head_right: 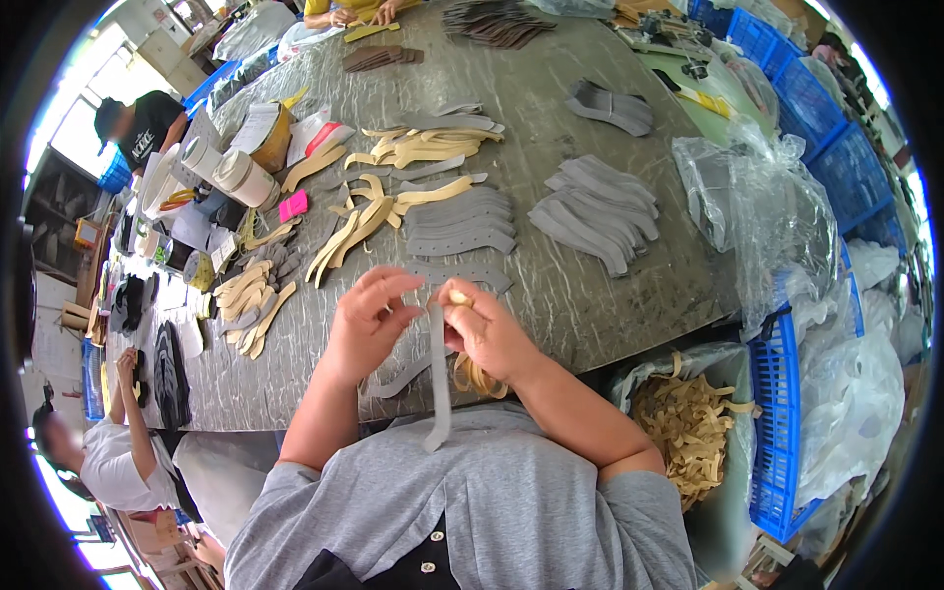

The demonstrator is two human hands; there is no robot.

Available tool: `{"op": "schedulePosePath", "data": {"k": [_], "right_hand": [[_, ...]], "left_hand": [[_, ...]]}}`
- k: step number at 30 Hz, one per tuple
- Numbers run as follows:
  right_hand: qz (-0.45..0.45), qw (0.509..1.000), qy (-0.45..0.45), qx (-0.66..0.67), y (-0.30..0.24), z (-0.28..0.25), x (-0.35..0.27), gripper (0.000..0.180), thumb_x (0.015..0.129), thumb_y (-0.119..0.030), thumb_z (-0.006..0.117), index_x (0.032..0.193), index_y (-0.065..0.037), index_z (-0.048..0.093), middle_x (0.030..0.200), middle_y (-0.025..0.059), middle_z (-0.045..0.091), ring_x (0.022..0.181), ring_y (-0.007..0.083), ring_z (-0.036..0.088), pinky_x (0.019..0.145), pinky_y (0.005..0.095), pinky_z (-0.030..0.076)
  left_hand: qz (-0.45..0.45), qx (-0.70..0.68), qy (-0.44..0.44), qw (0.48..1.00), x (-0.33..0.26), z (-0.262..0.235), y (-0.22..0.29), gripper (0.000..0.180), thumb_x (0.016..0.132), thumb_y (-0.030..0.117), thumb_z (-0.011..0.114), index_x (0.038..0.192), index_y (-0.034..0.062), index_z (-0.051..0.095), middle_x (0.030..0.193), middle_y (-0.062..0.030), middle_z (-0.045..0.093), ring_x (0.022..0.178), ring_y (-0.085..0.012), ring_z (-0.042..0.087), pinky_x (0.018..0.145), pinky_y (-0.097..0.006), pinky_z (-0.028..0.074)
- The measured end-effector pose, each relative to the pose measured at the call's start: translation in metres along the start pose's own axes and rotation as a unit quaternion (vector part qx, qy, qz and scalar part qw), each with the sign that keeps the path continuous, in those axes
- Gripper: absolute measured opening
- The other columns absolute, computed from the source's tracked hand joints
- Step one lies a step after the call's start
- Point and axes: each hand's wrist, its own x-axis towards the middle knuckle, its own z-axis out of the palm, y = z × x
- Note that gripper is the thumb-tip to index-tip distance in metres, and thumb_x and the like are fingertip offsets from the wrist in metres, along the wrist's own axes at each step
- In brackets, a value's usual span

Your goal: The person sits at a workbench in a factory setting and repeatedly picks up small, curved grey shoe components. They use a small yellow tool to press or adjust the edges of each piece before placing it into a neat stack on the table. The process is repetitive, focusing on one component at a time.

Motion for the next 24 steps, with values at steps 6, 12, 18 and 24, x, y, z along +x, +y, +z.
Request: {"op": "schedulePosePath", "data": {"k": [6,12,18,24], "right_hand": [[-0.035,0.988,0.083,0.124,0.008,-0.003,0.002,0.013,0.095,-0.009,0.039,0.098,-0.007,0.051,0.11,0.0123,0.062,0.091,0.0193,0.061,0.062,0.026,0.045],[-0.163,0.929,0.184,0.277,-0.008,-0.072,-0.021,0.009,0.093,-0.012,0.04,0.095,-0.011,0.049,0.079,0.004,0.05,0.065,0.0151,0.049,0.053,0.0271,0.039],[-0.156,0.905,0.396,-0.021,-0.038,-0.18,-0.159,0.007,0.09,-0.007,0.048,0.085,-0.012,0.05,0.064,-0.0032,0.038,0.05,0.0061,0.033,0.043,0.0219,0.025],[0.257,0.527,0.34,-0.735,-0.029,-0.208,-0.255,0.019,0.084,-0.018,0.063,0.093,-0.001,0.061,0.083,0.0202,0.067,0.082,0.0374,0.066,0.069,0.0399,0.051]], "left_hand": [[0.17,0.086,-0.047,0.98,0.004,-0.004,-0.01,0.027,0.069,-0.005,0.074,0.091,0.0051,0.061,0.091,-0.0084,0.061,0.077,-0.0276,0.063,0.063,-0.034,0.053],[0.215,0.171,0.047,0.96,-0.011,-0.01,-0.032,0.025,0.068,-0.006,0.071,0.087,0.005,0.058,0.086,-0.0098,0.062,0.072,-0.0289,0.063,0.059,-0.037,0.052],[0.048,0.181,0.087,0.978,-0.025,-0.03,-0.04,0.016,0.079,-0.005,0.069,0.092,0.0023,0.062,0.084,-0.0104,0.063,0.069,-0.0275,0.062,0.06,-0.034,0.051],[-0.152,0.054,0.154,0.975,-0.039,-0.042,-0.074,0.005,0.085,-0.001,0.068,0.088,-0.0005,0.064,0.079,-0.0051,0.062,0.066,-0.0112,0.057,0.06,-0.025,0.046]]}}
